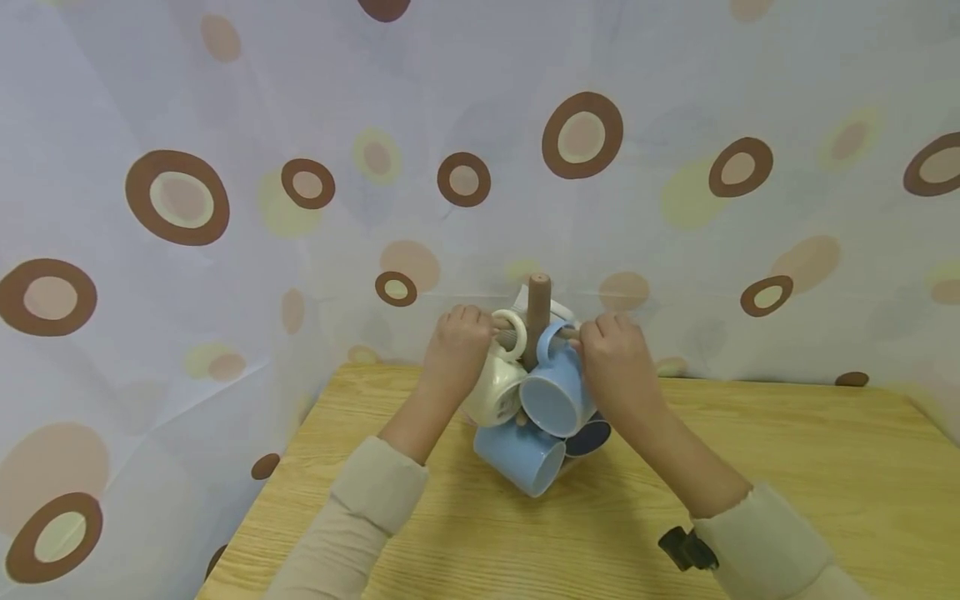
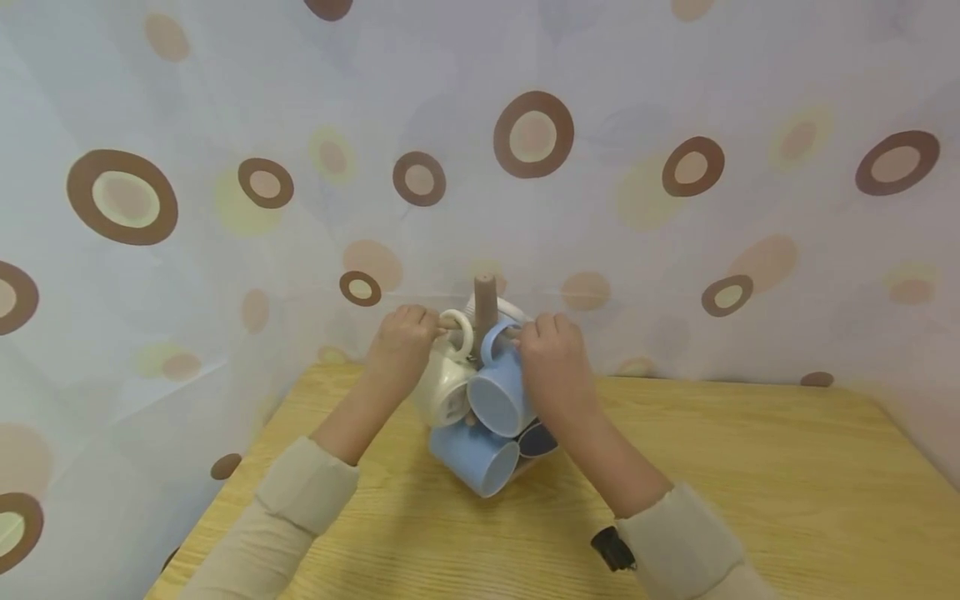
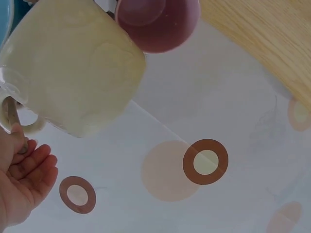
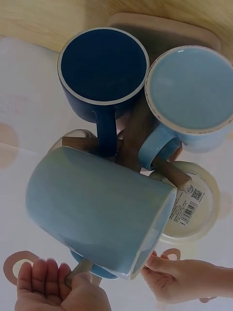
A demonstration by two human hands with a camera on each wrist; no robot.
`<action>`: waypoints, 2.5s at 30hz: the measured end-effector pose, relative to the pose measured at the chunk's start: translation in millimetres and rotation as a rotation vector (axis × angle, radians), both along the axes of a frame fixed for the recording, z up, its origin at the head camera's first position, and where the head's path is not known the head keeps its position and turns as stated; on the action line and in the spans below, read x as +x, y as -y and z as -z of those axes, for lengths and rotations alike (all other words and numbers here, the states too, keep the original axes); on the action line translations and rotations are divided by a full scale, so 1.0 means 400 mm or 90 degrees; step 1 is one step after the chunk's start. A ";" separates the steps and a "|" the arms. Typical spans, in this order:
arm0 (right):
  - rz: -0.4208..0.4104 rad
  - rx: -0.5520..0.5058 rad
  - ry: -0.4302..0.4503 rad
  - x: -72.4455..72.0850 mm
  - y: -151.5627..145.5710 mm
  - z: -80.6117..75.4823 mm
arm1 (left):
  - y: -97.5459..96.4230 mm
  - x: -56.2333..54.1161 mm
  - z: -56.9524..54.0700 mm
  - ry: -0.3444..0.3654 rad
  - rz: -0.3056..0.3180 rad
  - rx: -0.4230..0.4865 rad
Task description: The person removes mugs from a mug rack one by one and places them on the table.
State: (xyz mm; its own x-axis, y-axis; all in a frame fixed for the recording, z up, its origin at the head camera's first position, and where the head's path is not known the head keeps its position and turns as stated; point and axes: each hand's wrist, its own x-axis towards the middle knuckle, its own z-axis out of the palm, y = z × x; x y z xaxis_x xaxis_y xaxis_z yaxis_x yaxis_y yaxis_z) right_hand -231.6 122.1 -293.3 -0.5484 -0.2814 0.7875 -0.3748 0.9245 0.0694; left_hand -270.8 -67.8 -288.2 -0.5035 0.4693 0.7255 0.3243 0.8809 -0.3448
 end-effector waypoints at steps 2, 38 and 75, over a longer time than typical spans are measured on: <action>0.004 0.006 -0.011 0.004 0.002 0.001 | 0.003 -0.007 0.001 -0.005 0.017 0.002; 0.017 0.070 -0.108 0.028 0.012 0.014 | 0.019 -0.050 0.009 -0.022 0.148 0.028; -0.058 -0.021 -0.108 -0.004 -0.105 0.028 | -0.057 0.027 0.007 -0.059 0.094 -0.037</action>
